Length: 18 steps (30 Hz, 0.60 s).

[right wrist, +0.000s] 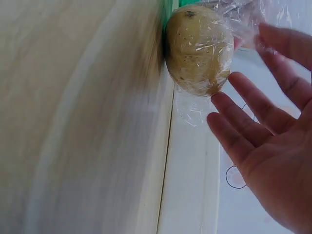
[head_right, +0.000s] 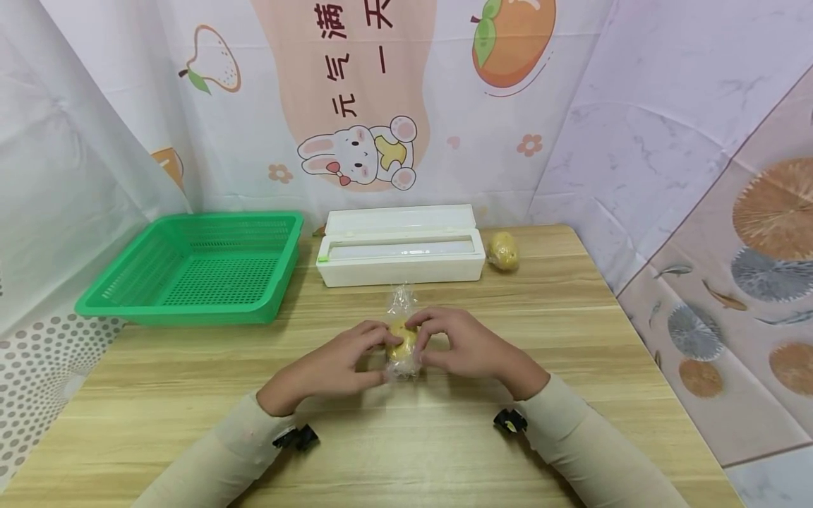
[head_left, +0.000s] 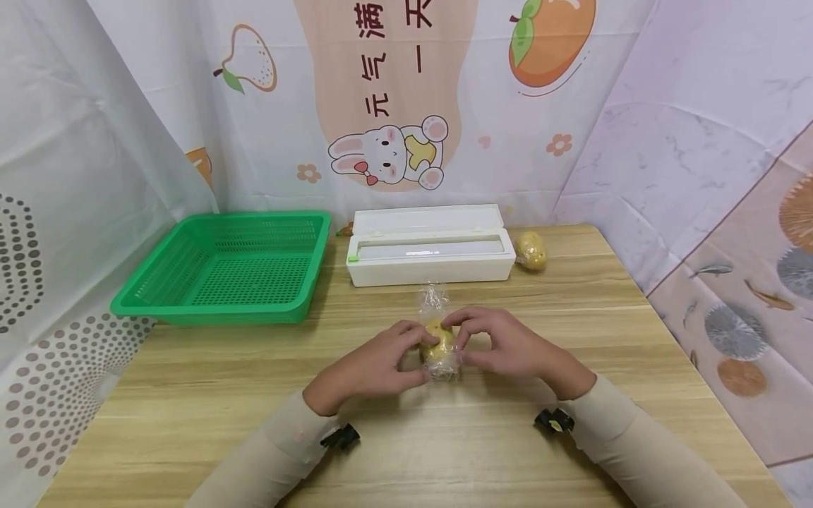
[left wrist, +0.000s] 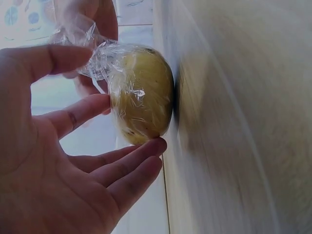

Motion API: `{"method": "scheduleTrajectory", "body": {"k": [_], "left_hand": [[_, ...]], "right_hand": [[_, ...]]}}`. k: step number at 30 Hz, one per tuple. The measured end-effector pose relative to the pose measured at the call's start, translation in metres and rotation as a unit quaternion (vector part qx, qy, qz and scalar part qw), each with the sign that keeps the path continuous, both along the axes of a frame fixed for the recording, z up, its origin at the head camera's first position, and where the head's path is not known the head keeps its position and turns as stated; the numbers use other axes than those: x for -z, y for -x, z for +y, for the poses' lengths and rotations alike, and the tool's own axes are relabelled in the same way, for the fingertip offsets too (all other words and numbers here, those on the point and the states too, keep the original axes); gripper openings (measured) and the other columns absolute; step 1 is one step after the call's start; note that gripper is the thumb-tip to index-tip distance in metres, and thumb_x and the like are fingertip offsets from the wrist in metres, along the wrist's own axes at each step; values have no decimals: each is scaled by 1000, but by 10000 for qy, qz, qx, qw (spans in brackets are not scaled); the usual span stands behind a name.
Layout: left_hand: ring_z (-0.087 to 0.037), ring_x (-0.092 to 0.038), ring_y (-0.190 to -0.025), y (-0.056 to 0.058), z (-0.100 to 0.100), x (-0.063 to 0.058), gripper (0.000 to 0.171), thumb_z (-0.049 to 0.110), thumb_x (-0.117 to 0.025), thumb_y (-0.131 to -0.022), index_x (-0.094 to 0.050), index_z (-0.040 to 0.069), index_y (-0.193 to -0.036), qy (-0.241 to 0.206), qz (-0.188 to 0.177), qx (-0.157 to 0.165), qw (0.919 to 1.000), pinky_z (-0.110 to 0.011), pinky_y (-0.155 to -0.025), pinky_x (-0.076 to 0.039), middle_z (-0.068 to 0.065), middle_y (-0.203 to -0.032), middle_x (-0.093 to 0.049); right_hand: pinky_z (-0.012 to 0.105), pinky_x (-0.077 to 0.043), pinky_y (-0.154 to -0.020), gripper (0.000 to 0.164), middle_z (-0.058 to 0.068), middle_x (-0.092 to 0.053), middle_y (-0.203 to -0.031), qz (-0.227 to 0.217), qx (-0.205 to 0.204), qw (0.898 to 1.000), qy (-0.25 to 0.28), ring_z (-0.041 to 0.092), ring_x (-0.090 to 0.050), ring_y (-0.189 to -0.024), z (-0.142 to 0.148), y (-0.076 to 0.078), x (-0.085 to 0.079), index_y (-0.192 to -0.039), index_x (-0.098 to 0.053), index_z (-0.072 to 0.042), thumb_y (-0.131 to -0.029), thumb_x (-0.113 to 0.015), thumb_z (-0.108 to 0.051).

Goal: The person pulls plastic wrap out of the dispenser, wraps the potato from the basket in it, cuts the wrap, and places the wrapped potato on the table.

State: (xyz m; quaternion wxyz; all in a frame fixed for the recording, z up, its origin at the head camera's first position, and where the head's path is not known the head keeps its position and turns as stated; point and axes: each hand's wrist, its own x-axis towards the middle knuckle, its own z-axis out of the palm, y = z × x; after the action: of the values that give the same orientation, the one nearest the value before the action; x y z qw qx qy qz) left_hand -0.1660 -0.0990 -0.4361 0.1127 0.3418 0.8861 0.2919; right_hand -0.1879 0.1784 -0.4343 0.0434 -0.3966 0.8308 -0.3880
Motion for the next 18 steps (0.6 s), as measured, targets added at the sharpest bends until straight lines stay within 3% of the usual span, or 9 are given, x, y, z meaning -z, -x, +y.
{"method": "scheduleTrajectory", "body": {"k": [4, 6, 11, 18], "left_hand": [[-17, -53, -133, -2, 3, 0, 63, 70, -71, -86, -64, 28, -132, -212, -16, -233, 9995, -43, -104, -51, 0, -146, -54], [-14, -55, -130, -2, 5, 1, 60, 74, -68, -85, -68, 30, -126, -350, 8, -399, 9986, -41, -102, -52, 3, -141, -58], [-11, -62, -117, 0, 7, 3, 31, 55, -58, -102, -76, 29, -105, -723, 78, -620, 9954, -38, -97, -53, 8, -124, -67], [-16, -63, -122, 2, 10, 5, 32, 41, -57, -106, -76, 23, -88, -893, 73, -922, 9917, -42, -103, -52, 0, -123, -71]], "right_hand": [[51, -48, -107, 29, -3, -67, -132, -33, 179, 9998, 17, 18, -60, -128, -1, 0, 1, -80, -64, -37, -91, -79, -15], [50, -49, -106, 29, -4, -68, -131, -25, 234, 9997, 13, 17, -61, -127, -2, -1, 1, -79, -62, -37, -92, -78, -15], [46, -51, -104, 28, -6, -70, -128, -127, 330, 9994, 36, 13, -62, -125, -3, 0, 2, -77, -61, -34, -93, -77, -16], [43, -52, -103, 25, -7, -71, -125, -387, 349, 9985, 147, 11, -64, -123, -1, 2, 2, -76, -62, -31, -94, -78, -23]]}}
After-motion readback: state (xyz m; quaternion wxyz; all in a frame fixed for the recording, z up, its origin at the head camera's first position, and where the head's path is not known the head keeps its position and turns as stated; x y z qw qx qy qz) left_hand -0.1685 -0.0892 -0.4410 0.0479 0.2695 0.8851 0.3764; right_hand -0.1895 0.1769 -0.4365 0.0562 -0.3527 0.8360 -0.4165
